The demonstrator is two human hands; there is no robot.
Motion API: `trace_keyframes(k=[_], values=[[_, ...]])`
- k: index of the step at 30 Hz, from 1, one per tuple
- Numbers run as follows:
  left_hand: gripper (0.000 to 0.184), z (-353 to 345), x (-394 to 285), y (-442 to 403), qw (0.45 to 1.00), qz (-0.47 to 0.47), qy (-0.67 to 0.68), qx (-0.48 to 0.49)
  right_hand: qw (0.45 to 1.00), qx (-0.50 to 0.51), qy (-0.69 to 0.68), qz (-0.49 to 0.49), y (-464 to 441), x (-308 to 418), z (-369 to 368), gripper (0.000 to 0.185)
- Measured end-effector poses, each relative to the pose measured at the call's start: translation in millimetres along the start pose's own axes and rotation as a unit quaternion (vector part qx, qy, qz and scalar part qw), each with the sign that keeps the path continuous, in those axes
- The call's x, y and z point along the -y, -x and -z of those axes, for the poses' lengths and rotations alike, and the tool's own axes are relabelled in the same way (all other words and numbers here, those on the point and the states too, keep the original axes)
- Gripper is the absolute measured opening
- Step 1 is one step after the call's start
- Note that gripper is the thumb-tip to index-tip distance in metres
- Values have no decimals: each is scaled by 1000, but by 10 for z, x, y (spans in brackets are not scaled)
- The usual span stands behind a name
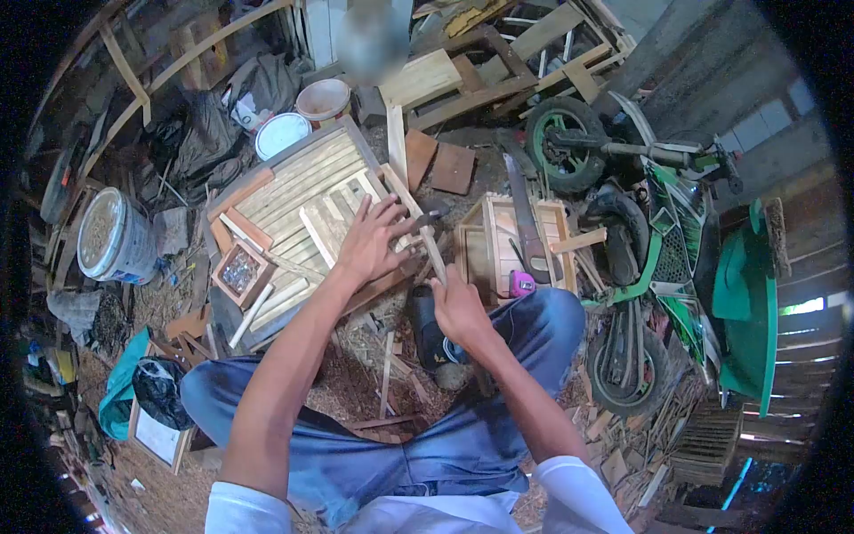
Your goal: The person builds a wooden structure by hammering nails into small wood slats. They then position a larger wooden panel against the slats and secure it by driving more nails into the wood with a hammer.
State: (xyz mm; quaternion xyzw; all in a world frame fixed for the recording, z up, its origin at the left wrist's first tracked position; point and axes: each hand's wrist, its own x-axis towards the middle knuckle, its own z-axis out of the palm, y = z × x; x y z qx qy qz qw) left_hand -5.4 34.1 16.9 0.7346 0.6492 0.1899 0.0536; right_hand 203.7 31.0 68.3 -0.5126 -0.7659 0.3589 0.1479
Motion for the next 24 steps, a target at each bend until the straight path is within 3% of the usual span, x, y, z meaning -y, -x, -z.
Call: trace_keyframes(k=[1, 2, 6, 9, 13, 14, 17, 21, 22, 24], values=[[53, 15, 2, -23, 1000, 0, 1, 0, 998, 31, 44, 27, -31, -15, 4, 24], [54, 10, 6, -31, 1000, 4, 3, -1, 998, 47, 21, -27, -41, -39, 47, 24], [51, -43, 17, 23, 1000, 3, 7, 1, 996, -44, -51, -57, 0, 153, 42, 29], [50, 1, 0, -23, 1000, -1, 13, -7, 997, 36, 70, 22, -42, -24, 31, 26], [49, -50, 27, 10, 1000, -2, 17, -9, 994, 7, -89, -65, -69, 192, 197, 29], [50, -68, 26, 17, 1000, -4, 17, -11, 996, -40, -56, -61, -80, 84, 58, 30], [51, -5, 16, -26, 1000, -4, 11, 3, 996, 42, 78, 1, -69, -152, -13, 28], [54, -35, 30, -10, 1000, -6, 8, 5, 993, 19, -71, -89, -86, 153, 209, 29], [55, -51, 28, -7, 1000, -6, 9, 2, 997, -31, -45, -61, -72, 123, 135, 30], [55, -17, 6, -11, 1000, -4, 8, -1, 999, 23, 19, -20, -74, -39, 14, 31]])
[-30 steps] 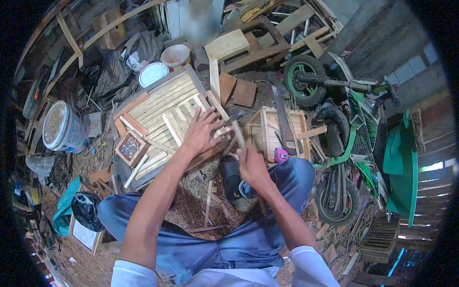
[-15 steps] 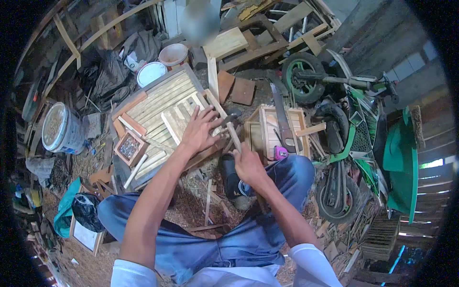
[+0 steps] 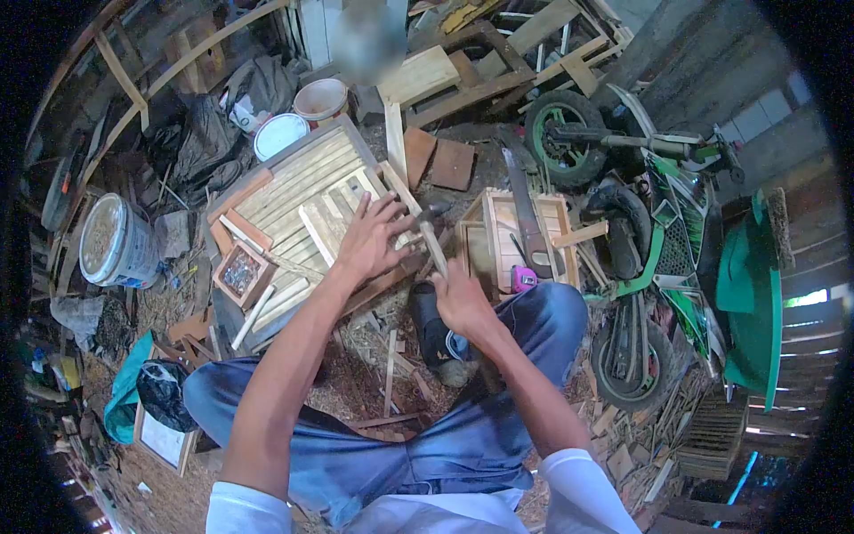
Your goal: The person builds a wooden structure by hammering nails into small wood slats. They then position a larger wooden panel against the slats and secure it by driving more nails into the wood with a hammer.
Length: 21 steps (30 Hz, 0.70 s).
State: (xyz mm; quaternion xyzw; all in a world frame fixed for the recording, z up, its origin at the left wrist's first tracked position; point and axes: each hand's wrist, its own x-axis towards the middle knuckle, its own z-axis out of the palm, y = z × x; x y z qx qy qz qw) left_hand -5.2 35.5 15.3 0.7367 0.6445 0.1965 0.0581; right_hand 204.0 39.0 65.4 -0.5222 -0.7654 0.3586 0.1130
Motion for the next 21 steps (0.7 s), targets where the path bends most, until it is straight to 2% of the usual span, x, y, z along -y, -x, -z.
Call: trace_keyframes(k=[2, 5, 6, 9, 10, 12, 13, 14, 18, 21], values=[[53, 43, -20, -24, 1000, 3, -6, 20, 999, 7, 23, 31, -16, -112, 19, 31], [50, -37, 35, -2, 1000, -2, -5, -1, 993, -23, -102, -56, -12, 110, 152, 31], [50, -71, 40, 14, 1000, -4, -2, -9, 992, -53, -94, -68, -5, 104, 85, 32], [51, -63, 18, -21, 1000, -5, 5, -17, 999, 30, 32, 11, -15, -142, -48, 35], [52, -35, 10, -26, 1000, -1, 4, -9, 995, -36, 23, 91, -41, -232, -79, 38], [52, -30, 29, -12, 1000, 3, -4, 1, 984, 36, -170, -37, -78, -243, 9, 38], [52, -45, 34, -10, 1000, 3, -2, -3, 957, 71, -262, -104, -65, -144, 120, 38], [52, -51, 31, -5, 1000, 2, 1, -7, 897, 98, -395, -170, -12, 48, 256, 31], [52, 6, 1, -11, 1000, 7, 2, 5, 850, 81, -487, -185, -136, -108, 213, 30], [50, 0, 19, 7, 1000, 6, -10, 10, 888, 202, -359, -206, -47, -114, 137, 29]])
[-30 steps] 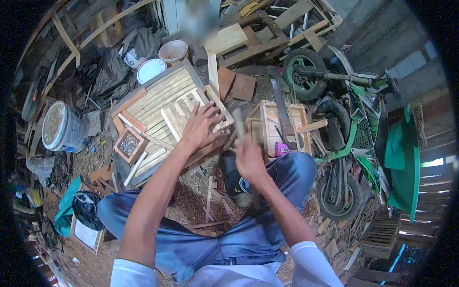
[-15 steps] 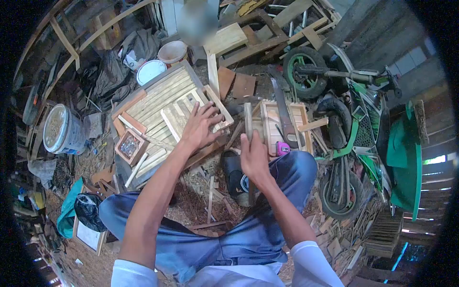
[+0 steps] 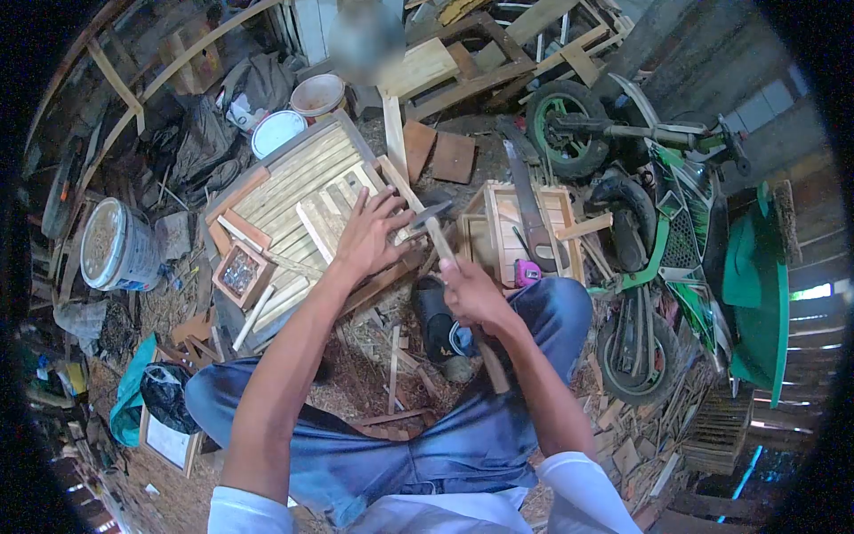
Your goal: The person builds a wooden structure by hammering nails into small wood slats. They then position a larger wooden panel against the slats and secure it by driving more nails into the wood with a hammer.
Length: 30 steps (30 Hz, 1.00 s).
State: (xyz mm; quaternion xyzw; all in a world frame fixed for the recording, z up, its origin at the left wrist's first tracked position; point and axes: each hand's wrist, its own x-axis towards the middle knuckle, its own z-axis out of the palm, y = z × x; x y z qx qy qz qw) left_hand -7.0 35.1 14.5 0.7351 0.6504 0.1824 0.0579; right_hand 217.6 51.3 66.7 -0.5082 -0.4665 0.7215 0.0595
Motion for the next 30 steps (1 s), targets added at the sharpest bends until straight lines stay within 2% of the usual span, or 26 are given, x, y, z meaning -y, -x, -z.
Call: trace_keyframes(k=[4, 5, 8, 9, 12, 16, 17, 20, 21, 24, 28, 30], values=[[48, -35, 2, -23, 1000, 3, 1, -6, 991, -80, -77, 73, 10, 75, 55, 26], [48, -42, -1, -13, 1000, 2, 9, -11, 987, -113, -96, 64, -51, 34, 40, 25], [48, -28, -4, -31, 1000, -5, 21, -18, 999, -31, 10, 24, 2, -40, -37, 27], [49, -28, -7, -33, 1000, -4, 20, -17, 996, -61, 28, 51, -3, -20, -17, 26], [50, -32, 16, -15, 1000, -4, 20, -23, 987, -109, -54, 109, -72, -56, -25, 25], [46, -23, -6, -20, 1000, -2, 8, -15, 997, -57, 30, 33, 18, 45, 12, 26], [47, -22, 3, -28, 1000, -4, 6, -17, 990, -90, 55, 93, -66, -49, 83, 26], [49, -36, 5, -15, 1000, 1, 10, -11, 969, -135, 123, 164, -157, -209, 44, 29], [52, -14, 3, -9, 1000, 3, 17, -6, 924, -128, 303, 195, -179, -194, 5, 34], [54, 9, -8, -40, 1000, 1, 20, 2, 894, -191, 348, 207, 33, -5, -46, 32], [52, -11, 17, -28, 1000, -3, 19, 4, 851, -248, 362, 289, 202, 60, -245, 26], [51, -5, 20, -27, 1000, -4, 16, 3, 850, -221, 413, 243, 79, -59, -293, 25]])
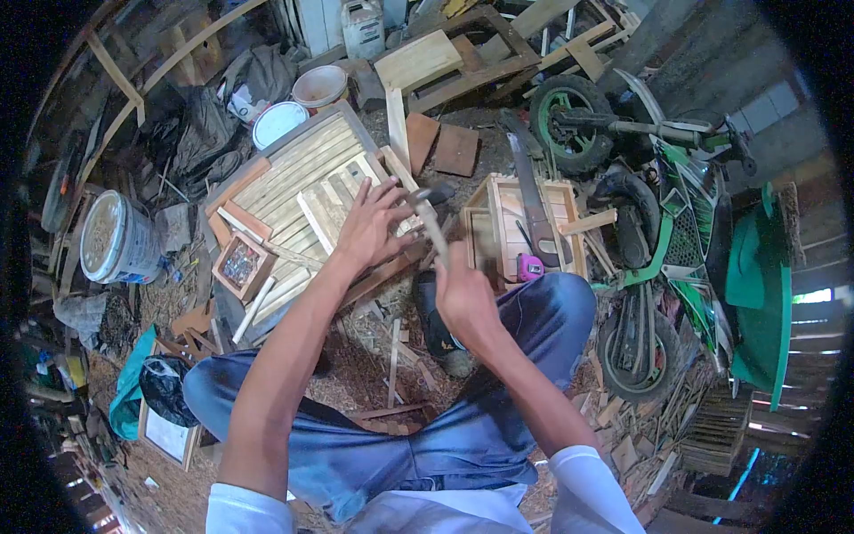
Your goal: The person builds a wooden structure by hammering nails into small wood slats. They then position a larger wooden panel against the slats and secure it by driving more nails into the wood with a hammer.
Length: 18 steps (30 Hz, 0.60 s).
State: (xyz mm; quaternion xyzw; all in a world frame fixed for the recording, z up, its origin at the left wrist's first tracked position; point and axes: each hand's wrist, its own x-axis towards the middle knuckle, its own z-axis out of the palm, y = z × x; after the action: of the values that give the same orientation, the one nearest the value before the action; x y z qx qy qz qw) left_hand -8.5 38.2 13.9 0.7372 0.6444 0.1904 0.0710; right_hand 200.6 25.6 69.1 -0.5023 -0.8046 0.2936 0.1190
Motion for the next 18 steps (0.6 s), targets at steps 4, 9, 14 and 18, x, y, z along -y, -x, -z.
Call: trace_keyframes(k=[4, 9, 14, 18], values=[[49, 20, -17, -10, 1000, 12, 1, 18, 1000, 5, 22, -3, -29, -43, -67, 23], [47, -75, 17, 20, 1000, -4, -7, -18, 1000, -8, 6, 16, 37, -72, -159, 23], [47, 0, -13, 14, 1000, 1, 14, -14, 998, -48, -27, 42, 36, 18, -75, 25], [46, -40, -3, 3, 999, -13, -1, -31, 1000, -14, 2, 20, 21, -111, -133, 24]])
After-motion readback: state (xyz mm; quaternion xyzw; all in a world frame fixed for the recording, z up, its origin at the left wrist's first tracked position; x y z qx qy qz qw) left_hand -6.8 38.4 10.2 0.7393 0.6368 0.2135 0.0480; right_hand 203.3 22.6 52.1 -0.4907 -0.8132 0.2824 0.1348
